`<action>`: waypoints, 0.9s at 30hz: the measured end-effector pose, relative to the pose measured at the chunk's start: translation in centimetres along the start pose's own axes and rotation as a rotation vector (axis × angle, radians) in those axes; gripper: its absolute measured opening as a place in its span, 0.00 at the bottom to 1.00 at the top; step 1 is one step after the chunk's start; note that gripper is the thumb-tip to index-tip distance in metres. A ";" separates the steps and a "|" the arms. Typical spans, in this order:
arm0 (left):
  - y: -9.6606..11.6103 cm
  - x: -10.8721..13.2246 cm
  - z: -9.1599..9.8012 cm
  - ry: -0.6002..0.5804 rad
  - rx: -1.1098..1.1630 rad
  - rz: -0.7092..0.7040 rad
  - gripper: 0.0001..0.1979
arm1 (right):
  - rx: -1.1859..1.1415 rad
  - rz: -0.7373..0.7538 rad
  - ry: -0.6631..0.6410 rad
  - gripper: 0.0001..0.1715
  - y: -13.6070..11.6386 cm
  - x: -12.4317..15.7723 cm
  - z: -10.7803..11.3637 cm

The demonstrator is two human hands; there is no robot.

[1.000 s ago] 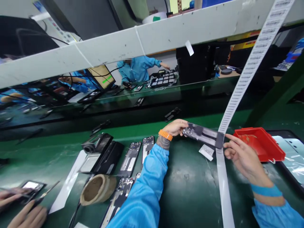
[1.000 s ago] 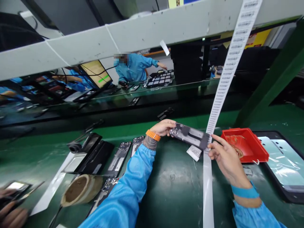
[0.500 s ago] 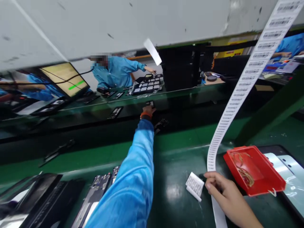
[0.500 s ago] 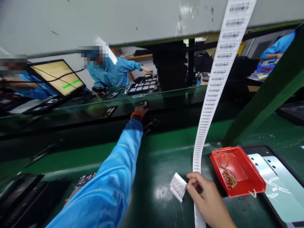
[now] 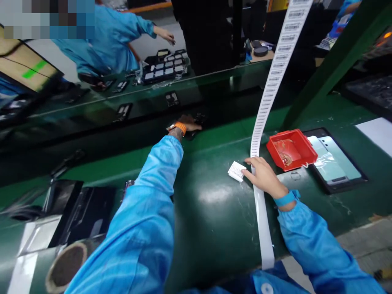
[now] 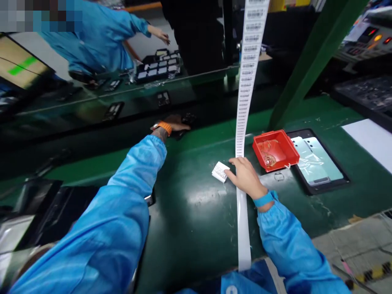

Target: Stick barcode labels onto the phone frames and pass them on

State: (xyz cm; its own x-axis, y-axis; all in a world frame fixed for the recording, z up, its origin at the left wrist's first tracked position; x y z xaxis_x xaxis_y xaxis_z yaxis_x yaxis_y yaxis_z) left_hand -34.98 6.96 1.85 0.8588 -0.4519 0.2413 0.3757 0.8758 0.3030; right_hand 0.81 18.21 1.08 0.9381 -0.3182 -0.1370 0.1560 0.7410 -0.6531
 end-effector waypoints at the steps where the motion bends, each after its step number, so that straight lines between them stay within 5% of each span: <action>1: 0.7 1.0 0.3 -0.003 -0.043 0.000 0.34 | -0.008 0.008 -0.011 0.20 0.0 0.0 -0.2; 5: 3.4 8.5 -0.5 -0.026 -0.219 -0.036 0.34 | -0.046 0.052 -0.026 0.17 -0.7 -0.3 -0.9; 10: 5.9 20.2 -5.7 -0.008 -0.412 -0.090 0.43 | -0.208 0.046 0.002 0.07 -0.9 -0.6 -0.6; 13: 6.1 24.1 -8.0 0.009 -0.378 -0.089 0.48 | -0.382 0.037 0.029 0.08 -0.8 -0.6 0.3; 17: 8.1 26.0 -5.9 0.256 -0.032 -0.301 0.33 | -0.478 0.068 0.056 0.12 -1.5 -0.4 1.6; 20: 11.2 26.6 -5.4 0.120 0.536 -0.625 0.23 | -0.481 0.120 0.119 0.14 -2.4 0.0 2.9; 22: 12.4 26.3 -5.5 0.008 0.773 -0.693 0.16 | -0.503 0.131 0.160 0.14 -2.8 0.2 3.6; 27: 12.7 25.7 -4.5 0.095 0.815 -0.685 0.10 | -0.729 0.098 0.189 0.15 -2.7 0.3 3.7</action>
State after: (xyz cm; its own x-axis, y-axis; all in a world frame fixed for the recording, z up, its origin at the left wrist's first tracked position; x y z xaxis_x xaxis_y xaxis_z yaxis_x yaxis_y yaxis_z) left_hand -6.56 7.22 7.75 0.5898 -0.7587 -0.2766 0.4728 0.0466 0.8800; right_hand 1.83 18.36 5.56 0.8580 -0.4153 -0.3022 -0.2310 0.2135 -0.9492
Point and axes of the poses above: each hand's wrist, its own x-axis away from the middle knuckle, its own z-axis out of the back of the hand, y = z × x, the point moved 10 cm from there along -x, towards the middle knuckle, and after that the axes turned 4 degrees about -x, right-handed, at the moved point
